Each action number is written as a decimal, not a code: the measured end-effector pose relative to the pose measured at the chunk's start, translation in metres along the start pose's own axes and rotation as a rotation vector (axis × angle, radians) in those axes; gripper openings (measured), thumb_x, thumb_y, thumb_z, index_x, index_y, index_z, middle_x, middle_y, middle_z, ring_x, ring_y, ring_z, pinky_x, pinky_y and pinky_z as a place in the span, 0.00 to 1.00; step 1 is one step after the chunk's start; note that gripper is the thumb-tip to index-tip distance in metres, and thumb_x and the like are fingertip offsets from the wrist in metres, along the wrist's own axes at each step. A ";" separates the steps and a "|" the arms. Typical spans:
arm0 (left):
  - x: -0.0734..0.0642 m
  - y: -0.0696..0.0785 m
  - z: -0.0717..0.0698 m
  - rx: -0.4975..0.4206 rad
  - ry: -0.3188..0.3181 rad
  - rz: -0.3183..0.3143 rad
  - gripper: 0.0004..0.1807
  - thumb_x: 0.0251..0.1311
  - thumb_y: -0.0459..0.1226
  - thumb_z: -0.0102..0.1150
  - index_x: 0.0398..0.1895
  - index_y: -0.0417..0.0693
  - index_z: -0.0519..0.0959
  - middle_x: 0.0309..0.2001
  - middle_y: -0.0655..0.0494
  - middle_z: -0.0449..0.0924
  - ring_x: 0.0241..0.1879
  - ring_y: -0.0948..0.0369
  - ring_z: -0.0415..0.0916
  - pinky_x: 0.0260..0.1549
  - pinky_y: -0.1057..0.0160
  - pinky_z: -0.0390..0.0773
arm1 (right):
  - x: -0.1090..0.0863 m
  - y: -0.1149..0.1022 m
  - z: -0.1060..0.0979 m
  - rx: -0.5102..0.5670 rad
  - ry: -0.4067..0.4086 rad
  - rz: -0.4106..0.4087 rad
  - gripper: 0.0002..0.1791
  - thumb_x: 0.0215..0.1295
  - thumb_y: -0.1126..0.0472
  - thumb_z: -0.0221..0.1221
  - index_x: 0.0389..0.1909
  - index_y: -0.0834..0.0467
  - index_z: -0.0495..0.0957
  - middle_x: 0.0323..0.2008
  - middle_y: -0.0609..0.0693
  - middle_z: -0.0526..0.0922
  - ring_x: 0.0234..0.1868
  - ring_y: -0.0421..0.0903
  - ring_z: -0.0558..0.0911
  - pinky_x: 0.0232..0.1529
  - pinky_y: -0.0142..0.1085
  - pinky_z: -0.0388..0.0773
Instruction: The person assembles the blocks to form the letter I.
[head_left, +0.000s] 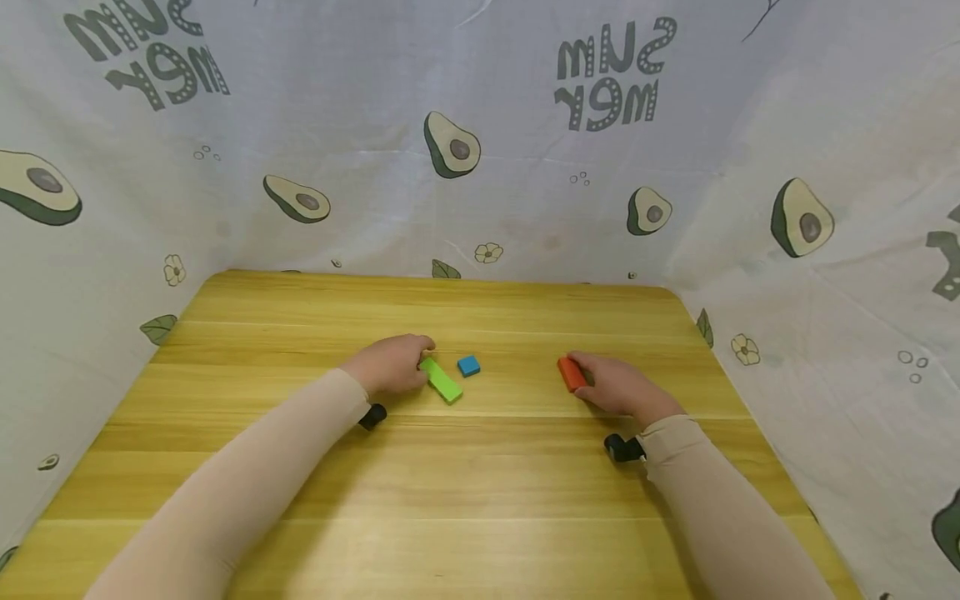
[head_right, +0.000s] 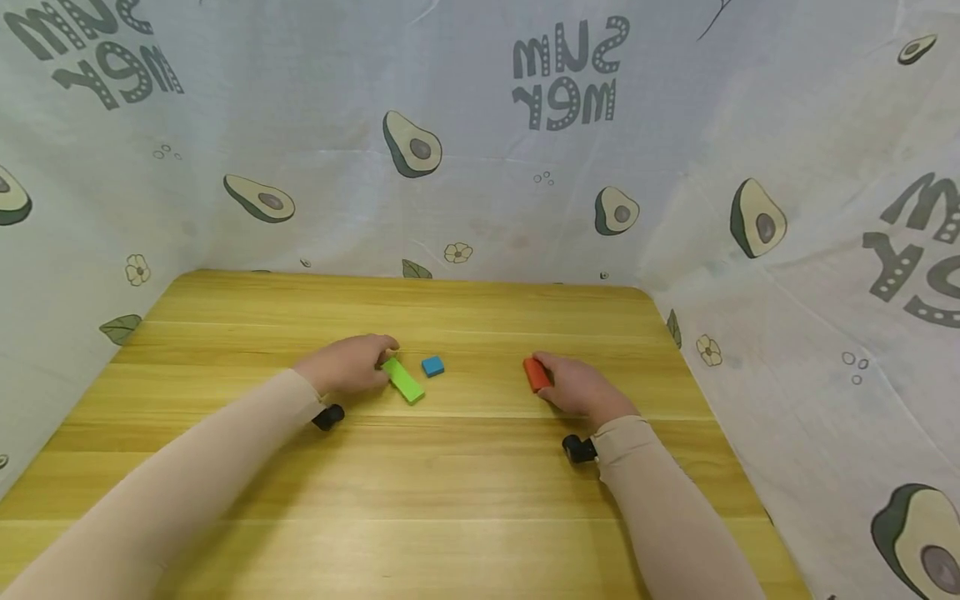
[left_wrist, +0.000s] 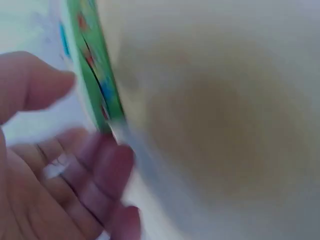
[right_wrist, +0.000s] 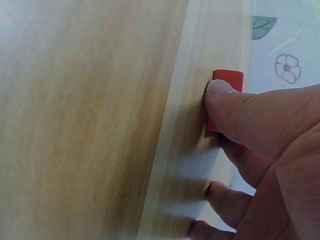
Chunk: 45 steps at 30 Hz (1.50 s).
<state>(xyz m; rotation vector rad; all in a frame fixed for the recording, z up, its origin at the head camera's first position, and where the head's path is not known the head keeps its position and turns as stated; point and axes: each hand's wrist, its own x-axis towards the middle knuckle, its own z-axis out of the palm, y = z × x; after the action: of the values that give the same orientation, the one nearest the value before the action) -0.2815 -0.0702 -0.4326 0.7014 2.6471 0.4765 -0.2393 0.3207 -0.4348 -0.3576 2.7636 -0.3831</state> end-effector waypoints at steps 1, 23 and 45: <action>-0.003 0.005 0.003 -0.021 0.009 -0.029 0.37 0.71 0.48 0.63 0.77 0.40 0.68 0.65 0.46 0.79 0.55 0.55 0.78 0.59 0.54 0.79 | 0.000 -0.001 0.000 -0.001 0.002 0.000 0.39 0.76 0.57 0.63 0.82 0.61 0.59 0.69 0.70 0.75 0.62 0.65 0.81 0.60 0.59 0.78; -0.001 0.020 0.020 -0.047 0.075 -0.014 0.57 0.55 0.57 0.77 0.81 0.40 0.61 0.74 0.44 0.71 0.69 0.46 0.73 0.70 0.43 0.71 | 0.001 -0.002 -0.001 -0.014 0.015 -0.010 0.39 0.75 0.57 0.63 0.81 0.61 0.60 0.68 0.70 0.77 0.60 0.64 0.82 0.60 0.59 0.78; -0.004 -0.012 0.014 -0.148 -0.010 0.035 0.53 0.56 0.54 0.77 0.81 0.49 0.62 0.82 0.48 0.61 0.81 0.46 0.58 0.79 0.45 0.61 | 0.002 0.001 0.001 -0.001 -0.007 0.020 0.40 0.76 0.55 0.63 0.82 0.60 0.57 0.69 0.71 0.75 0.60 0.64 0.81 0.59 0.58 0.78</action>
<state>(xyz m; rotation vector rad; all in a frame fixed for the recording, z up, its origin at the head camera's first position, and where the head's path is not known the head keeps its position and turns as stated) -0.2772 -0.0789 -0.4492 0.7027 2.5626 0.6693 -0.2409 0.3211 -0.4367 -0.3307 2.7586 -0.3753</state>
